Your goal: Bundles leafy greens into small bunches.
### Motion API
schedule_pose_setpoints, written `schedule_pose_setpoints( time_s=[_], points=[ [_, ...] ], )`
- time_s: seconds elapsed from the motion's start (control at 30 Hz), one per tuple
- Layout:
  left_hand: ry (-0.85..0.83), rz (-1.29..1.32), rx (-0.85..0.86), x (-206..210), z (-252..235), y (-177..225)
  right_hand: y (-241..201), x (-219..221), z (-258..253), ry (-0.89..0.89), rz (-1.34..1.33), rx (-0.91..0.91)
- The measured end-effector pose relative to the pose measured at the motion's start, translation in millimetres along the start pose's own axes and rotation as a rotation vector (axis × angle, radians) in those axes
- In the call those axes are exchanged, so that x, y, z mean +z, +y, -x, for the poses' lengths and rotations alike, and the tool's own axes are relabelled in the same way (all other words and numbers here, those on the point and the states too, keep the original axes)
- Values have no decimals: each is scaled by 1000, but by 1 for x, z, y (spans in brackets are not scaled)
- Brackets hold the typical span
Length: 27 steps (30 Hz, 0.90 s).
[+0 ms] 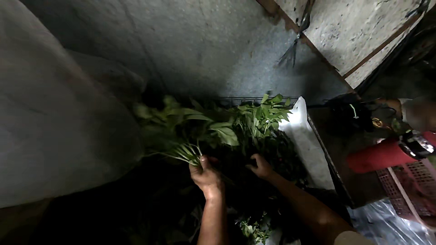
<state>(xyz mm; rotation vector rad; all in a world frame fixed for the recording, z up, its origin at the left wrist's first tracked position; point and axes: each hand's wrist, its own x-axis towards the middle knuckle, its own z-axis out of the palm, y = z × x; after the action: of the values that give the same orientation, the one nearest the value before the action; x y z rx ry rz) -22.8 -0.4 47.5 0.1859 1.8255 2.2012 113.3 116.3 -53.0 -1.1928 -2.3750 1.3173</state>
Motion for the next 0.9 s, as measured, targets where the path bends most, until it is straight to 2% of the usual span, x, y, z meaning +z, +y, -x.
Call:
schedule_pose_setpoints(
  time_s=[0.1, 0.2, 0.33, 0.43, 0.47, 0.53, 0.6, 0.67, 0.77, 0.9],
  points=[
    [-24, 50, -122, 0, -3, -2, 6, -15, -29, 160, 9, 68],
    [-27, 25, -170, 2, -7, -2, -19, -10, -46, 225, -40, 6],
    [-45, 42, -166, 4, -7, 0, -58, 16, -66, 17, 16, -118],
    [-25, 77, -127, 3, -6, 2, -75, 38, -76, -134, 25, -103],
    [-10, 87, -105, 2, -7, 2, -82, 39, -73, -158, 19, -84],
    [23, 100, -83, 0, -10, 2, -94, 37, -59, -68, -67, -95],
    [39, 77, -97, -1, -12, 0, -99, 33, -43, 51, -213, -176],
    [35, 31, -112, -1, -11, -3, -101, 28, -27, 91, -276, -251],
    [-12, -40, -173, -1, -10, -5, -104, 20, -3, 82, -224, -304],
    [-113, -60, -321, -1, -2, -3, -113, 12, 26, -4, -19, -229]
  ],
)
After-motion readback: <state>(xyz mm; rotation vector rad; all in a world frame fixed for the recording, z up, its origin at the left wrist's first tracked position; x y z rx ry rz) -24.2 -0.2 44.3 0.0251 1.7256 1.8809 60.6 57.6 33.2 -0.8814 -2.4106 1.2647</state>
